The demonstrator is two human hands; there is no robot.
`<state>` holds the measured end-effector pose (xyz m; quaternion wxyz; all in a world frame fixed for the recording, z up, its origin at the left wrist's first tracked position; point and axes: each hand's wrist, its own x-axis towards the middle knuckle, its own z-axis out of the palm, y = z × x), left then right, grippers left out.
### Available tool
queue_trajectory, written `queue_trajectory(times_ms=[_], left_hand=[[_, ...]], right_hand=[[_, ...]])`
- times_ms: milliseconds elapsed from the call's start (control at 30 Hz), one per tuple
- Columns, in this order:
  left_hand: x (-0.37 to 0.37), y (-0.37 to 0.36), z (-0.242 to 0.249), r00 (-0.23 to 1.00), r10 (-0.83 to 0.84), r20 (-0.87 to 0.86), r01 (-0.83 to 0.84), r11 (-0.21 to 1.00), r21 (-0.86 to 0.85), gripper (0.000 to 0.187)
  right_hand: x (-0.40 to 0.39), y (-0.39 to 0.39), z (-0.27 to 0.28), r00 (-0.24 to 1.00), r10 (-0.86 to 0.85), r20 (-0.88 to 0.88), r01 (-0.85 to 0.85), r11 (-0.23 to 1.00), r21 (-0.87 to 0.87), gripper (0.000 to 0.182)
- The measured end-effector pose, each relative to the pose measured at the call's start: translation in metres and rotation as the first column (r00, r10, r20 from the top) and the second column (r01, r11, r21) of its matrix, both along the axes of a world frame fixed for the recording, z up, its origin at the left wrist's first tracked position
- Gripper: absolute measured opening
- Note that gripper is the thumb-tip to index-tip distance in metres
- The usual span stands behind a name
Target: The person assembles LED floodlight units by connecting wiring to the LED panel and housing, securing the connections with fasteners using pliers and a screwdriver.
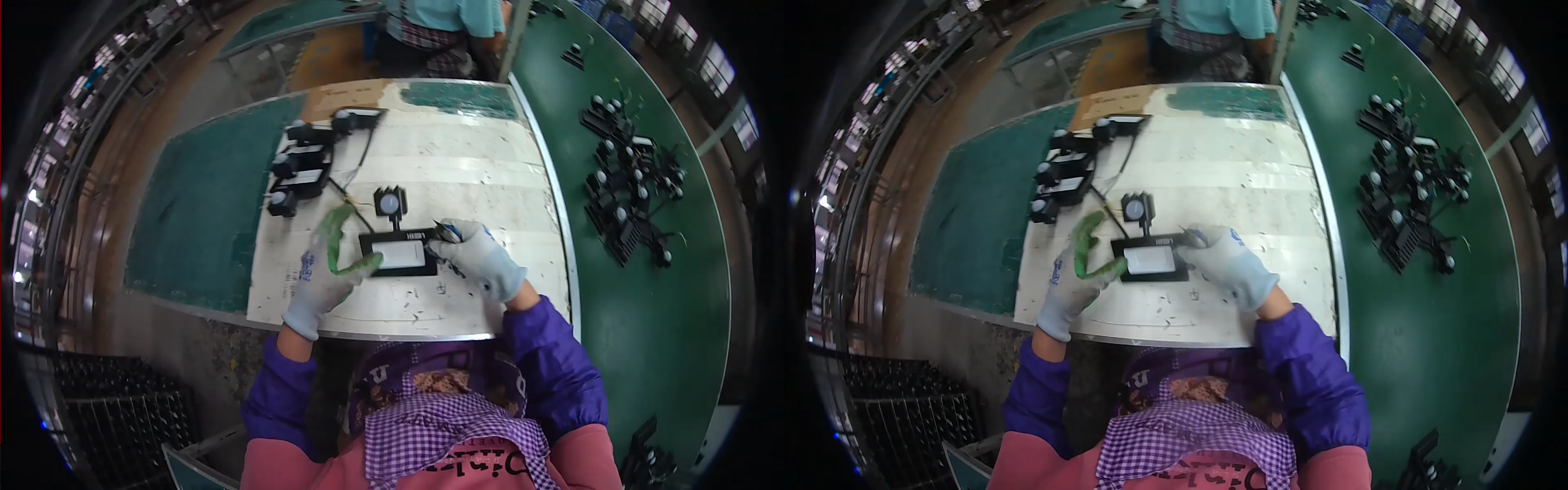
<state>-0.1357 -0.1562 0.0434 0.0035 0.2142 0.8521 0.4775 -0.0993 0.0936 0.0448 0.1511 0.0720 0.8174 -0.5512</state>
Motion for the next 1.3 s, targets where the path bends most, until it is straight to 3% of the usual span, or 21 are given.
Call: queue_trajectory(times_ms=[33, 100, 133, 233, 267, 367, 400, 500, 533, 567, 633, 700, 767, 933, 1000, 1067, 1167, 1200, 1300], left_hand=[[0.002, 0.008, -0.008, 0.929, -0.169, 0.329, 0.106, 0.974, 0.199, 0.078], [0.007, 0.033, 0.005, 0.624, -0.531, 0.573, 0.299, 0.84, 0.452, 0.081], [0.01, 0.043, -0.003, 0.593, -0.574, 0.565, 0.327, 0.813, 0.482, 0.075], [0.022, 0.075, -0.003, 0.435, -0.665, 0.607, 0.374, 0.747, 0.55, 0.068], [0.026, 0.083, -0.006, 0.482, -0.661, 0.575, 0.423, 0.75, 0.508, 0.063], [0.05, 0.107, -0.003, 0.51, -0.647, 0.566, 0.241, 0.74, 0.628, 0.06], [0.054, 0.114, 0.007, 0.545, -0.583, 0.602, 0.251, 0.799, 0.547, 0.056], [0.058, 0.131, 0.005, 0.489, -0.632, 0.601, 0.065, 0.714, 0.697, 0.053], [0.064, 0.139, 0.01, 0.558, -0.598, 0.575, 0.005, 0.696, 0.718, 0.05], [0.064, 0.141, 0.011, 0.493, -0.629, 0.601, -0.124, 0.633, 0.764, 0.047], [0.069, 0.142, 0.016, 0.677, -0.557, 0.481, 0.0, 0.654, 0.757, 0.044], [0.073, 0.144, 0.02, 0.787, -0.472, 0.397, 0.04, 0.681, 0.731, 0.043], [0.076, 0.146, 0.017, 0.851, -0.41, 0.327, 0.09, 0.728, 0.68, 0.045], [0.079, 0.147, 0.009, 0.955, -0.268, 0.131, 0.204, 0.907, 0.369, 0.059], [0.081, 0.149, 0.009, 0.968, -0.219, 0.123, 0.17, 0.931, 0.323, 0.059], [0.083, 0.153, 0.01, 0.958, -0.204, 0.202, 0.102, 0.901, 0.423, 0.059], [0.087, 0.156, 0.01, 0.951, -0.204, 0.231, 0.054, 0.848, 0.527, 0.055], [0.088, 0.158, 0.011, 0.955, -0.194, 0.226, 0.042, 0.839, 0.542, 0.053], [0.093, 0.165, 0.019, 0.933, -0.18, 0.311, -0.064, 0.769, 0.636, 0.048]], right_hand=[[0.012, 0.011, 0.008, 0.999, 0.033, -0.012, -0.033, 0.999, -0.012, 0.014], [0.037, 0.03, 0.022, 0.995, 0.091, -0.04, -0.093, 0.995, -0.04, 0.011], [0.045, 0.039, 0.016, 0.949, 0.155, -0.276, -0.157, 0.987, 0.012, 0.011], [0.059, 0.064, 0.052, 0.972, 0.226, -0.058, -0.219, 0.971, 0.1, 0.011], [0.063, 0.073, 0.05, 0.971, 0.224, -0.089, -0.214, 0.971, 0.11, 0.01], [0.068, 0.097, 0.041, 0.957, 0.181, -0.225, -0.173, 0.983, 0.055, 0.01], [0.068, 0.099, 0.039, 0.957, 0.155, -0.245, -0.15, 0.988, 0.04, 0.01], [0.071, 0.101, 0.055, 0.995, -0.053, -0.079, 0.057, 0.997, 0.054, 0.02], [0.073, 0.102, 0.06, 0.971, -0.168, -0.171, 0.166, 0.986, -0.022, 0.021], [0.076, 0.104, 0.063, 0.934, -0.31, -0.176, 0.298, 0.95, -0.091, 0.025], [0.082, 0.104, 0.054, 0.818, -0.518, -0.249, 0.526, 0.85, -0.04, 0.032], [0.095, 0.095, 0.042, 0.768, -0.611, -0.189, 0.61, 0.789, -0.07, 0.038], [0.108, 0.081, 0.056, 0.771, -0.629, -0.096, 0.615, 0.776, -0.144, 0.041], [0.121, 0.068, 0.05, 0.721, -0.613, -0.324, 0.621, 0.779, -0.091, 0.031], [0.123, 0.06, 0.056, 0.715, -0.671, -0.198, 0.639, 0.741, -0.205, 0.034], [0.122, 0.057, 0.059, 0.7, -0.712, -0.051, 0.677, 0.685, -0.271, 0.035], [0.124, 0.052, 0.041, 0.68, -0.467, -0.565, 0.584, 0.811, 0.032, 0.034], [0.123, 0.051, 0.038, 0.678, -0.373, -0.633, 0.576, 0.805, 0.143, 0.037], [0.125, 0.036, 0.035, 0.615, -0.321, -0.72, 0.657, 0.714, 0.242, 0.036]])
